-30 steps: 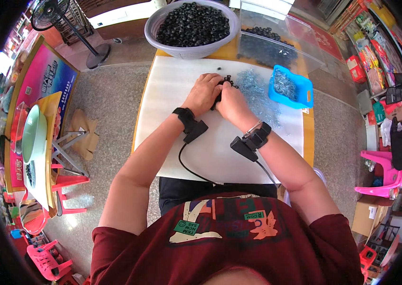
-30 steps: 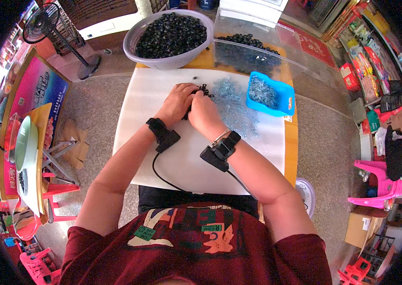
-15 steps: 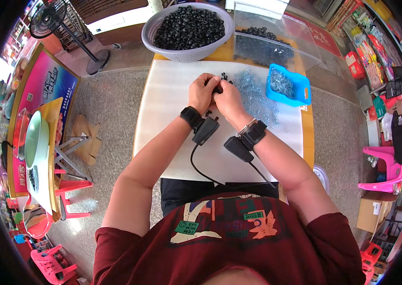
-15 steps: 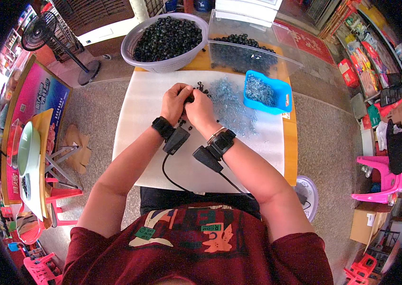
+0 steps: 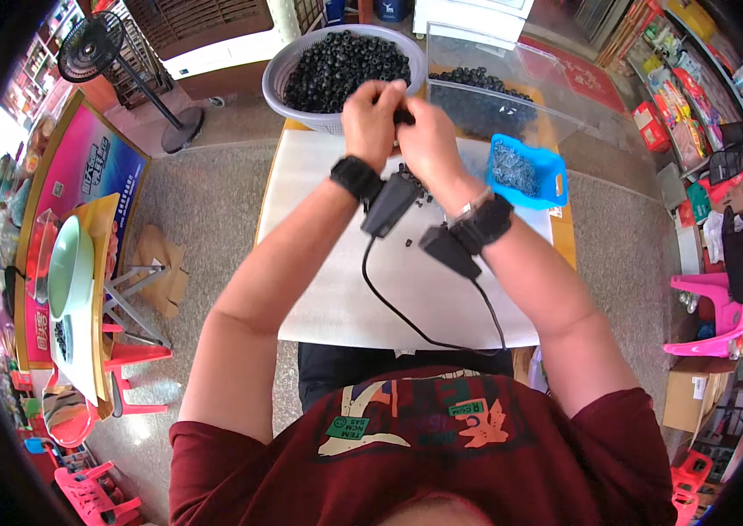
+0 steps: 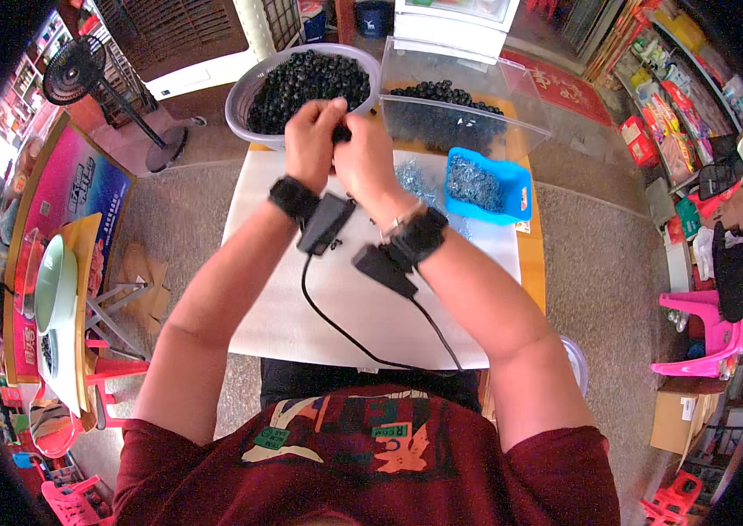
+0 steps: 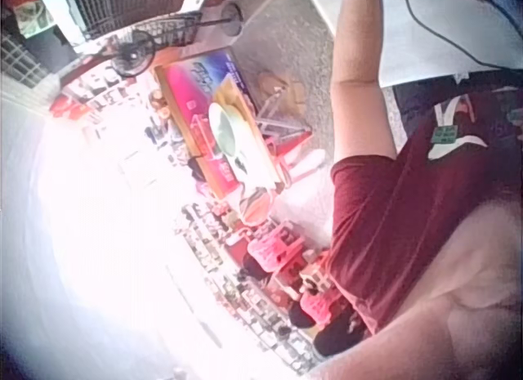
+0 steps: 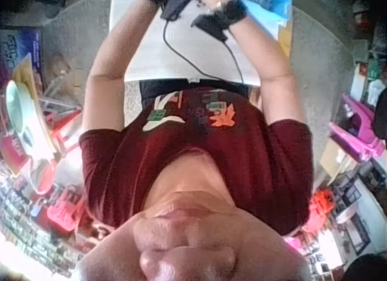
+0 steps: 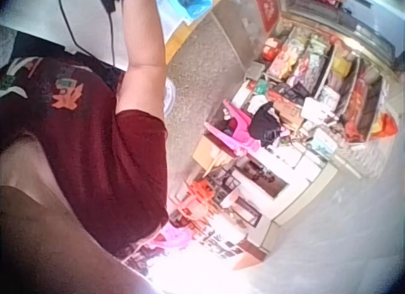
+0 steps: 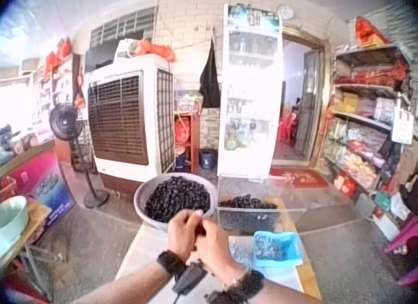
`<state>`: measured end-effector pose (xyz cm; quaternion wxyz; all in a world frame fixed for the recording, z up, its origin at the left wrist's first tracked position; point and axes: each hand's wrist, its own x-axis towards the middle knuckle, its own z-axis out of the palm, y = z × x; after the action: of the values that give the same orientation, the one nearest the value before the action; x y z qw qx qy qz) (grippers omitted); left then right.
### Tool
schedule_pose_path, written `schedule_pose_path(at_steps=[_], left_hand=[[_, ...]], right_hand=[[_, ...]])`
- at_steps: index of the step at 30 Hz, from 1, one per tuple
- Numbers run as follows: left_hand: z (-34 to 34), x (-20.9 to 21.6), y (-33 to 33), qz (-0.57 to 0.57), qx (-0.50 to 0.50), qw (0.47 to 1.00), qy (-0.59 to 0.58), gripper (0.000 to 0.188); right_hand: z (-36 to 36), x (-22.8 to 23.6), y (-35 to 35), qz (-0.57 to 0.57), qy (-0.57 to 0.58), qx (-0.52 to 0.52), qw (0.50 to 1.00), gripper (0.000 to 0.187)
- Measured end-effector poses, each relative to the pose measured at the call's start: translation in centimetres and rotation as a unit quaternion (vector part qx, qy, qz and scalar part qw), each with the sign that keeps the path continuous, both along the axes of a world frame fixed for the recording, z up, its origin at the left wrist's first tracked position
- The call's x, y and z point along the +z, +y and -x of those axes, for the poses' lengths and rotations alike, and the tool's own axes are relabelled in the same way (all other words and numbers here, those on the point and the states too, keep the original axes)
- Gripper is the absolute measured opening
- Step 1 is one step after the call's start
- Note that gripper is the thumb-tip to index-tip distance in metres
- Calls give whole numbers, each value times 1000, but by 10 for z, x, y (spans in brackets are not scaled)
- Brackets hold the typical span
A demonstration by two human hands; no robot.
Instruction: Assembling small metal or plastic pins into black plastic rings on a workshop table.
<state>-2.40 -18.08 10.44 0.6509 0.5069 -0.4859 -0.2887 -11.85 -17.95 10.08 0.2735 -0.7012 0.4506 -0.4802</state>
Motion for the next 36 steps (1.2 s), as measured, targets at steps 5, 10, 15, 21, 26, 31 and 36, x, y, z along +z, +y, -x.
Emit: schedule_pose_path(at_steps=[5,10,15,21,26,31,36], left_hand=[[-31,9,-96,-30,-35,998,-31,37],[-47,-9,-140,-63,-96,987,111,62],[-52,4,-131,-51,-79,989,112,53],[-66,9,-58,-85,-86,964,236,30],[-57,-8,22,-168,-137,961,175,18],[-49,-35,94,-291,-175,904,-261,59],[-30,-58,125,-236,-141,862,-427,80]], right_hand=[[-19,37,-80,-105,53,21,993,20],[-16,65,-92,-241,124,40,962,22],[21,26,-112,-116,6,150,982,15],[61,20,-20,-200,6,160,967,15],[62,-24,-4,-30,223,125,966,13],[46,-58,-25,161,286,135,935,15],[33,-74,-34,150,436,146,876,13]])
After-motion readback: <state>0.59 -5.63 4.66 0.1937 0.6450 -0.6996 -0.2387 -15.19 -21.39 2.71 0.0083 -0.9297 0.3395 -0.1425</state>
